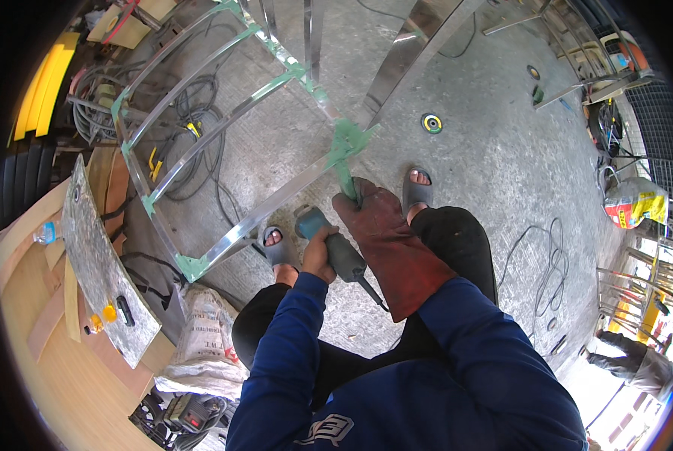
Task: The person uses an angle grinder to smooth welds on a metal frame. They hold the frame with a gloved hand and move the grinder along joints, then pause to wipe the surface with a green pad.
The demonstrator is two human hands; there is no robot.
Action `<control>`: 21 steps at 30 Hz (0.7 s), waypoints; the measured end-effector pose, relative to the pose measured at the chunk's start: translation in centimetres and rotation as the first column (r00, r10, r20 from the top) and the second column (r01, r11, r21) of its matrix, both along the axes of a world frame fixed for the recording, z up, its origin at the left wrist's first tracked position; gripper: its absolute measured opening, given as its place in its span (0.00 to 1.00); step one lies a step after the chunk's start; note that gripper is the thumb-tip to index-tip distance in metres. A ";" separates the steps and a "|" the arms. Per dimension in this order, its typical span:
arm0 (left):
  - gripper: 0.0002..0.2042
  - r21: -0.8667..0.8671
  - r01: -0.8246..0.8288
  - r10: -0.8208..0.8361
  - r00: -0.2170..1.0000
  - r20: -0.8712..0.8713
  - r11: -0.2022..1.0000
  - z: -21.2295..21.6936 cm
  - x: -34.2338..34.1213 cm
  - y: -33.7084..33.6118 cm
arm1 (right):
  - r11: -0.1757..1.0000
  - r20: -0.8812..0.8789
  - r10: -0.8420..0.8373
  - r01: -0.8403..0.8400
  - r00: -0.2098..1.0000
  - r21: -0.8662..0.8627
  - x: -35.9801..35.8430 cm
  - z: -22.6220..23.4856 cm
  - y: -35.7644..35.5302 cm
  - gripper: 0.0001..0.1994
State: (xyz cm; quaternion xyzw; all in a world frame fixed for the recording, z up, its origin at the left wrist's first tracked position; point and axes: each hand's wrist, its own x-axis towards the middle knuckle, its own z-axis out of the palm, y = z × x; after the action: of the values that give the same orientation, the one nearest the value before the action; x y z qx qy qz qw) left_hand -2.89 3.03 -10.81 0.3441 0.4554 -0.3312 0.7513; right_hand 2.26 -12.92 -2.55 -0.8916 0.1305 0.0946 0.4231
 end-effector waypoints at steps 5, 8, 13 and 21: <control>0.11 0.014 -0.018 0.018 1.000 0.000 1.000 0.3 -0.1 -0.2 | 0.972 -0.134 -0.152 0.173 0.979 0.157 0.6 -0.3 -0.5 0.21; 0.11 0.027 -0.028 0.028 1.000 -0.011 0.999 0.4 -0.2 -0.4 | 0.957 -0.213 -0.220 0.253 0.952 0.140 0.9 -0.6 -0.9 0.20; 0.11 0.020 -0.022 0.022 1.000 -0.013 1.000 0.3 -0.2 -0.4 | 0.980 -0.076 -0.195 0.198 0.978 0.030 1.4 -1.4 -1.1 0.18; 0.12 0.024 -0.016 0.016 1.000 -0.024 1.000 -0.2 -0.1 -0.3 | 0.736 -0.503 -0.282 0.520 0.817 0.433 4.3 -4.9 -2.7 0.16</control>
State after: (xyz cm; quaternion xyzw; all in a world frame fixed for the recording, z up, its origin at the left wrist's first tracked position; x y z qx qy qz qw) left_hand -3.00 2.69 -10.96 0.3453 0.4709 -0.3238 0.7444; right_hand 6.57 -15.58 -7.50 -0.6396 0.3756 0.2143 0.6355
